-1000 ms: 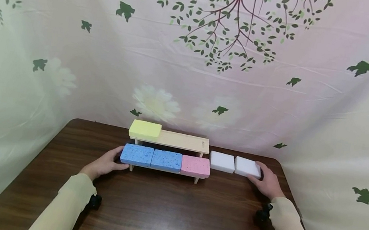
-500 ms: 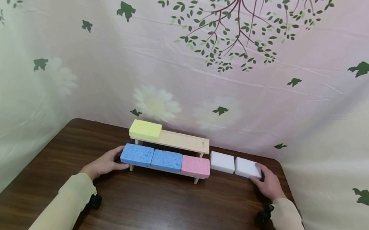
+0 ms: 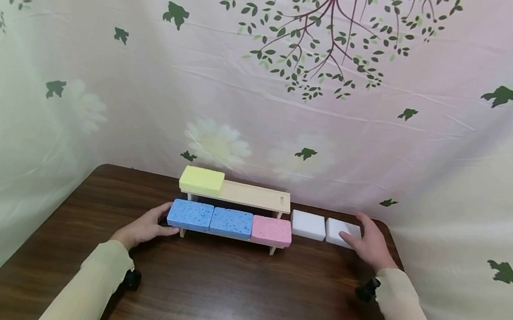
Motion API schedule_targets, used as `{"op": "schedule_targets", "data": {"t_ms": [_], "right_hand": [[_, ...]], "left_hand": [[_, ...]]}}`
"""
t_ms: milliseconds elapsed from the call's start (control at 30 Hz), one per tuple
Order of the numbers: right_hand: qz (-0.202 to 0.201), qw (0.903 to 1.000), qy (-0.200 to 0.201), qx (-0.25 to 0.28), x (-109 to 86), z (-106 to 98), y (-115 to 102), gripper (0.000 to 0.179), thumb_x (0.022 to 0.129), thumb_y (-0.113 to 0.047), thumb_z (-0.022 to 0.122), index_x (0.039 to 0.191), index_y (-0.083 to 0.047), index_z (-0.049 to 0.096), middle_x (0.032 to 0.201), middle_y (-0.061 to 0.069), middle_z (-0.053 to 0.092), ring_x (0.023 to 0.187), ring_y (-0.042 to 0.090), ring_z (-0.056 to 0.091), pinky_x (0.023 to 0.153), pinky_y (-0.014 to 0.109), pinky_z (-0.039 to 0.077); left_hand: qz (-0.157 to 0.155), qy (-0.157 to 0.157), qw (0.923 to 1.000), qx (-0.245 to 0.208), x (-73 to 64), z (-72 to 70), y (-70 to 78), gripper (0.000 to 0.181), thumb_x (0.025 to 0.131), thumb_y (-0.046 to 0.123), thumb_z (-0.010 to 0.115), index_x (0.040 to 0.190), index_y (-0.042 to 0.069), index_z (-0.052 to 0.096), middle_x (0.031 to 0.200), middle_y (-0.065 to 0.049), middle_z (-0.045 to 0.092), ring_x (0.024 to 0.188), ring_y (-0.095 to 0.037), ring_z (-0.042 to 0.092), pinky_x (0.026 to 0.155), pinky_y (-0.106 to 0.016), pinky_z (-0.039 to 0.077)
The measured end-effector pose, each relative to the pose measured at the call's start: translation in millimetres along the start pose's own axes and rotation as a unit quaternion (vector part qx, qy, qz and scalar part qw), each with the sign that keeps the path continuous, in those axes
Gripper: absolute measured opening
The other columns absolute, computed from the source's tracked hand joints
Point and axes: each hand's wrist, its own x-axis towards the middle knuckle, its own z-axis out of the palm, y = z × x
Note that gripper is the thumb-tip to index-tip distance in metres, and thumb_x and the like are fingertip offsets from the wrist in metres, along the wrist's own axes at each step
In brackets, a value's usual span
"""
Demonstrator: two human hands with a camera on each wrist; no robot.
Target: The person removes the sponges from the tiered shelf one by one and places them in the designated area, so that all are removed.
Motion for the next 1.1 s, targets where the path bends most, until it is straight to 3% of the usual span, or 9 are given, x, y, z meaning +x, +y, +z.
{"op": "schedule_targets", "data": {"t_ms": [267, 600, 867, 1100], "right_hand": [[-0.072, 0.9969, 0.004, 0.033, 12.0, 2, -57, 0.087, 0.098, -0.044, 0.075, 0.164, -0.007, 0.031, 0.165, 0.021, 0.037, 0.15, 0.045, 0.036, 0.117, 0.068, 0.033], [-0.124, 0.9904, -0.019, 0.059, 23.8, 23, -136, 0.083, 0.097, -0.041, 0.077, 0.162, -0.009, 0.036, 0.162, 0.014, 0.044, 0.15, 0.038, 0.041, 0.117, 0.064, 0.037], [-0.153, 0.9822, -0.041, 0.101, 34.1, 45, -179, 0.086, 0.096, -0.048, 0.076, 0.164, -0.013, 0.035, 0.164, 0.009, 0.044, 0.15, 0.034, 0.041, 0.12, 0.06, 0.036], [-0.189, 0.9738, -0.039, 0.121, 42.7, 62, -214, 0.085, 0.097, -0.045, 0.075, 0.162, -0.008, 0.036, 0.162, 0.012, 0.046, 0.149, 0.031, 0.042, 0.121, 0.055, 0.035]], "left_hand": [[-0.007, 0.002, 1.0, -0.003, -0.5, -0.6, 0.3, 0.089, 0.093, 0.026, 0.082, 0.164, 0.009, 0.03, 0.166, -0.021, 0.037, 0.153, -0.045, 0.029, 0.123, -0.067, 0.022], [-0.015, 0.004, 0.9999, 0.001, -3.6, -1.1, 4.1, 0.091, 0.093, 0.03, 0.083, 0.164, 0.01, 0.03, 0.166, -0.02, 0.036, 0.154, -0.045, 0.028, 0.124, -0.067, 0.021], [-0.01, 0.004, 0.9999, -0.007, -4.6, -1.1, 3.1, 0.091, 0.092, 0.028, 0.083, 0.164, 0.009, 0.031, 0.165, -0.02, 0.038, 0.153, -0.045, 0.03, 0.123, -0.067, 0.021], [-0.002, 0.004, 0.9999, -0.01, -3.5, -0.5, 2.4, 0.091, 0.093, 0.029, 0.083, 0.164, 0.009, 0.031, 0.165, -0.021, 0.038, 0.154, -0.045, 0.03, 0.123, -0.067, 0.021]]}}
